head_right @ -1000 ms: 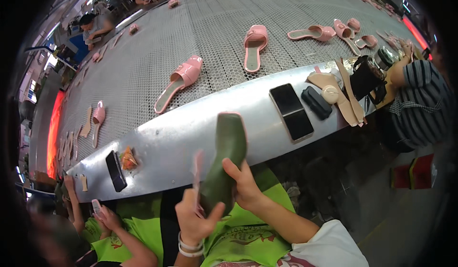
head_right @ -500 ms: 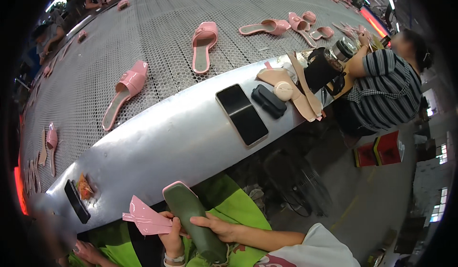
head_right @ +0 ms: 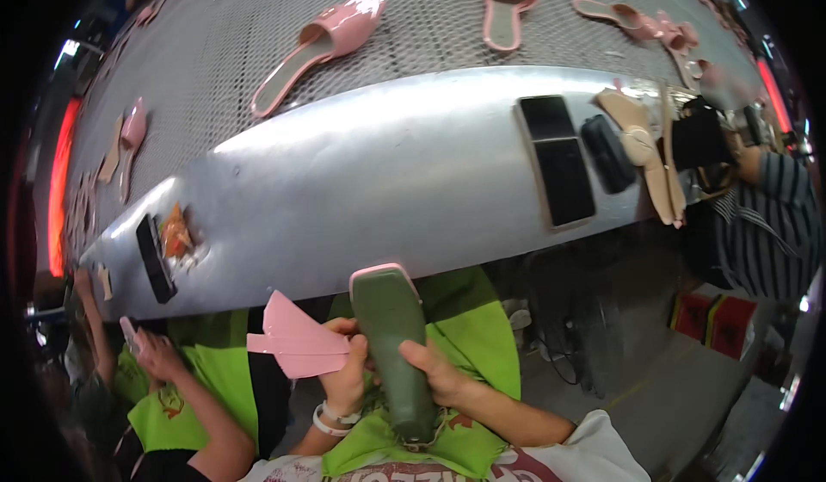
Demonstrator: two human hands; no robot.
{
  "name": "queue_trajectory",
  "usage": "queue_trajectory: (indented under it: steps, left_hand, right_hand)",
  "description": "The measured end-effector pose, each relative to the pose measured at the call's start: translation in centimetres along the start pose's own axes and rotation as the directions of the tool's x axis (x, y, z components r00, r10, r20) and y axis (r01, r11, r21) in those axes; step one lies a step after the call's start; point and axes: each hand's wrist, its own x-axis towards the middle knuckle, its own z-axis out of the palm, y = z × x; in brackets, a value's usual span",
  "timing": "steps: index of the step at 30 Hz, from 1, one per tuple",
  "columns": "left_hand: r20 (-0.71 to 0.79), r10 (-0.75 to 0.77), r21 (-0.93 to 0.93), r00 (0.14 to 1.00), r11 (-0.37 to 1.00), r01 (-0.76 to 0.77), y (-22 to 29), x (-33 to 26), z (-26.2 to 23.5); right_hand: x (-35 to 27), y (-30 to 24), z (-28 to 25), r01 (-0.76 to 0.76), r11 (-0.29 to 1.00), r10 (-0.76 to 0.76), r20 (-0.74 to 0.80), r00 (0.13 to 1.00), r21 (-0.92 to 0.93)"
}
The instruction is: The person assembles pink slide sandals by hand on a factory assembly line. They pick up a pink upper and a green shoe last, press the upper onto the last, and then remove the finished slipper to place it on the conveyor belt. The process is repeated for multiple units throughout the clip.
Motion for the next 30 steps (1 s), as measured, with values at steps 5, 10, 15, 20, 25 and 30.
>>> queue_trajectory:
  steps: [5,10,15,20,25,30]
  left_hand:
    - [0.031,-0.043,-0.056,0.999,0.997,0.044,0.4,0.1,-0.3]
    - [0.179,0.237,0.298,0.955,0.912,-0.282,1.1,2.0,-2.9]
    - [0.448,0.149,0.75,0.881,0.474,-0.461,8.7,3.1,-3.3]
    - [0.707,0.05,0.679,0.705,0.23,-0.697,13.2,1.1,-2.0]
    - [0.709,0.193,0.525,0.679,0.498,-0.69,13.0,1.5,-3.5]
    - [0.528,0.32,0.532,0.787,0.597,-0.6,11.0,1.1,-5.3]
  right_hand:
    - [0.2,-1.0,0.4,0.056,0.997,-0.055,0.022,0.998,-0.052]
    - [0.0,-2.0,1.2,0.371,0.709,-0.538,-0.12,0.835,-0.6]
    - [-2.5,-6.1,4.4,0.314,-0.334,-0.786,0.446,0.428,-0.889]
    - [-4.2,-9.2,9.0,0.382,-0.743,-0.369,0.812,0.453,-0.55]
    - [-4.4,-8.7,7.3,0.474,-0.315,-0.547,0.565,0.618,-0.822]
    - [-4.3,-8.3,6.0,0.457,0.011,-0.687,0.326,0.65,-0.889]
